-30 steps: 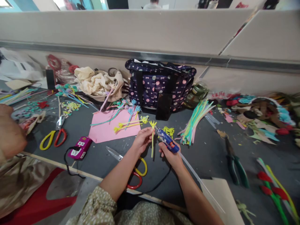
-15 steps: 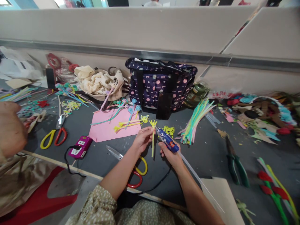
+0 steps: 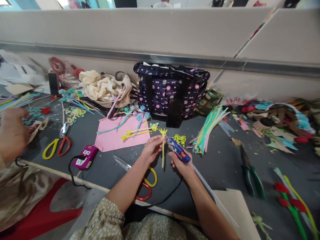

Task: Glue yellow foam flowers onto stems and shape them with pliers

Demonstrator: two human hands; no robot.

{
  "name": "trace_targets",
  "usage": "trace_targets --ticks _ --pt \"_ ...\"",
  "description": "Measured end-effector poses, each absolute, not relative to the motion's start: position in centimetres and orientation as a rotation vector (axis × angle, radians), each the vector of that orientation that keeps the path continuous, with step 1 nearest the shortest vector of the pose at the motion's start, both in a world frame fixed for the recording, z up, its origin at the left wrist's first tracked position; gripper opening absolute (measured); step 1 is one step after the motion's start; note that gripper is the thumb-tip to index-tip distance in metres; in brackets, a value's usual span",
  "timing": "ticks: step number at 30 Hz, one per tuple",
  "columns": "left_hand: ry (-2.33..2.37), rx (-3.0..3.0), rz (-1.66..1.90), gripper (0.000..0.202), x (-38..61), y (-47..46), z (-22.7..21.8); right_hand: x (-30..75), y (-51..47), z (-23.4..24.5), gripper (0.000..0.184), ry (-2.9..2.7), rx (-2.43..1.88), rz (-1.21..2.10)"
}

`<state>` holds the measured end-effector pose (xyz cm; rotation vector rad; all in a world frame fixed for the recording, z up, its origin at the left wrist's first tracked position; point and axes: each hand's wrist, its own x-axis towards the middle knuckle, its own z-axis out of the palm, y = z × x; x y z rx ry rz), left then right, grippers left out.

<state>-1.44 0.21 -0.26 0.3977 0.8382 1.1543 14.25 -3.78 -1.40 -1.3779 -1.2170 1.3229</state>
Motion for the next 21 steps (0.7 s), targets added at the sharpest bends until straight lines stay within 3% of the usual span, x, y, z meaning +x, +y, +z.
trace_targets --ticks 21 --pt "0.808 0.438 1.179 0.029 -1.42 0.20 -0.25 14.34 -3.73 -1.43 0.037 -1.246 -1.375 1.325"
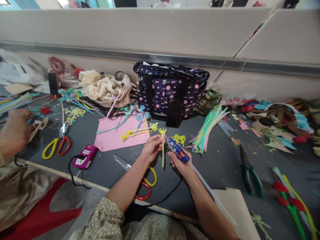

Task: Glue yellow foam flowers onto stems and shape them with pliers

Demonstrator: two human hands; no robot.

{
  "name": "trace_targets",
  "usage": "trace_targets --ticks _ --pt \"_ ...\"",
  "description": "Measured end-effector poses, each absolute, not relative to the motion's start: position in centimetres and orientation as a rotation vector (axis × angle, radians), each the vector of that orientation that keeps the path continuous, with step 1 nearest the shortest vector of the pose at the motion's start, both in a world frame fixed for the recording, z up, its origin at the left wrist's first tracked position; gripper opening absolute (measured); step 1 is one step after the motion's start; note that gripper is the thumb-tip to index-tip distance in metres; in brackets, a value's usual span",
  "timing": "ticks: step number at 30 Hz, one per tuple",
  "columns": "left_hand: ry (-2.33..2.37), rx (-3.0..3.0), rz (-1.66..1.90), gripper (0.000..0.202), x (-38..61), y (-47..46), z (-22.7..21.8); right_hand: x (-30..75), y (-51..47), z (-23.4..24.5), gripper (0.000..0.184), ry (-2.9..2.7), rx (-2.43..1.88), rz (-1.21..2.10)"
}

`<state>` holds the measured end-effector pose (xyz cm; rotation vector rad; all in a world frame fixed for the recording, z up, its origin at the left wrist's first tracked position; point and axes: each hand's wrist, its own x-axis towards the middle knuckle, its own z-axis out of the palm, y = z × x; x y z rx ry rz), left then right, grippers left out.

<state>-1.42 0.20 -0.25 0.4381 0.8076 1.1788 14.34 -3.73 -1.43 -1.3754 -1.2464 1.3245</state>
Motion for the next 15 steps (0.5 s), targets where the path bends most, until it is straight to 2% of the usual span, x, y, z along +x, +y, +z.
trace_targets --ticks 15 --pt "0.846 0.448 1.204 0.030 -1.54 0.34 -0.35 14.40 -3.62 -1.37 0.037 -1.290 -1.405 1.330"
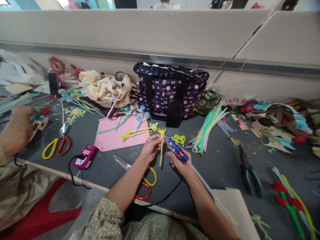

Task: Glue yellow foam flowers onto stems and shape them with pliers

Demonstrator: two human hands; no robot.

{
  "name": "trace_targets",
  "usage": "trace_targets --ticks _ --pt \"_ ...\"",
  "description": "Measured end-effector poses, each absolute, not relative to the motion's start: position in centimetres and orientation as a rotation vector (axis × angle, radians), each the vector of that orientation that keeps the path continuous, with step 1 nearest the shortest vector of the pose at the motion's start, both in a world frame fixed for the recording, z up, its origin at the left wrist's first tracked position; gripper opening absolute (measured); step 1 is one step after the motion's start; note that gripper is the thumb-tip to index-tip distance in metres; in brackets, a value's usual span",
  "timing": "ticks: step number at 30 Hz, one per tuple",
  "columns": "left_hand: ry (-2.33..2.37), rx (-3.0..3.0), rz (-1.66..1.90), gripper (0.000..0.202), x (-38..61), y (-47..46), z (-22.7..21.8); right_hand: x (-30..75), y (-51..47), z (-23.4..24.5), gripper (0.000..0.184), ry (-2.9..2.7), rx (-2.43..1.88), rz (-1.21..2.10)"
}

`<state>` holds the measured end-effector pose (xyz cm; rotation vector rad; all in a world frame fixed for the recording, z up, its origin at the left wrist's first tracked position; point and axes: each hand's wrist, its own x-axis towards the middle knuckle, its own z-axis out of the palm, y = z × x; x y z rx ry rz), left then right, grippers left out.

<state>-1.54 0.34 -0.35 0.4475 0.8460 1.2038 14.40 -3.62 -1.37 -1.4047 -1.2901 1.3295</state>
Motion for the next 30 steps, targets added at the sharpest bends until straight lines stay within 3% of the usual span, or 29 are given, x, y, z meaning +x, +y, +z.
trace_targets --ticks 9,16,23,30 --pt "0.897 0.453 1.220 0.025 -1.7 0.5 -0.5 14.8 -3.3 -1.1 0.034 -1.317 -1.346 1.326" --pt "0.915 0.272 1.247 0.019 -1.9 1.1 -0.7 17.1 -0.9 -1.1 0.026 -1.134 -1.393 0.835" --pt "1.006 0.335 1.308 0.024 -1.5 1.0 -0.8 16.9 -0.1 -3.0 0.021 -1.618 -1.766 0.539" --pt "1.030 0.395 1.348 0.027 -1.5 0.7 -0.7 15.2 -0.2 -3.3 0.017 -1.815 -1.887 0.506"
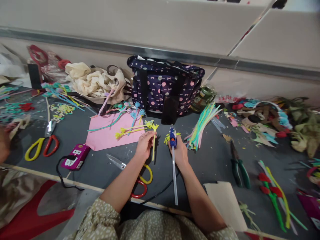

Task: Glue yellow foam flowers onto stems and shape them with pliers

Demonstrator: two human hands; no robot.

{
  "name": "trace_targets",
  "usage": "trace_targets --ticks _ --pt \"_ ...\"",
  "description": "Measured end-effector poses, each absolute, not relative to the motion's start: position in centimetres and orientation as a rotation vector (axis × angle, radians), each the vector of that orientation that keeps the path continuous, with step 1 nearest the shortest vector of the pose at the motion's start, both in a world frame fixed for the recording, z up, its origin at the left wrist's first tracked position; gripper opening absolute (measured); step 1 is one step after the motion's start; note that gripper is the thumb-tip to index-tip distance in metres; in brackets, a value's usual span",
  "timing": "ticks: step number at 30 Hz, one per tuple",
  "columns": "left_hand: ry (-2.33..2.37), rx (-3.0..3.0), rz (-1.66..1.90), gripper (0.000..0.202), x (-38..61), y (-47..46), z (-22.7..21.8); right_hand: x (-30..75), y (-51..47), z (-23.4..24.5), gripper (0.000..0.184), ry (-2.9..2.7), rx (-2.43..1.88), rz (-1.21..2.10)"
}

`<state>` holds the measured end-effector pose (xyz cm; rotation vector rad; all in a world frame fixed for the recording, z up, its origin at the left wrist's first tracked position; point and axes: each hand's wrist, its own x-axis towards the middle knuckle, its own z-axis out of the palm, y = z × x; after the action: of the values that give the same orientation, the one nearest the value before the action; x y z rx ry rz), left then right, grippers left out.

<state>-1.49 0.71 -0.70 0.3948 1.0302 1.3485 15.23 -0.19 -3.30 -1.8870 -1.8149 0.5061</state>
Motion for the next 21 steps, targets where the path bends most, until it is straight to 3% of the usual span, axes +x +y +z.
trace_targets --ticks 9,21 --pt "1.042 0.417 1.368 0.025 -1.2 0.5 -0.1 13.8 0.0 -3.1 0.018 -2.030 -1.920 0.347" --pt "1.073 0.461 1.351 0.027 -1.1 0.4 0.0 15.8 -0.4 -3.5 0.024 -1.664 -1.763 0.464"
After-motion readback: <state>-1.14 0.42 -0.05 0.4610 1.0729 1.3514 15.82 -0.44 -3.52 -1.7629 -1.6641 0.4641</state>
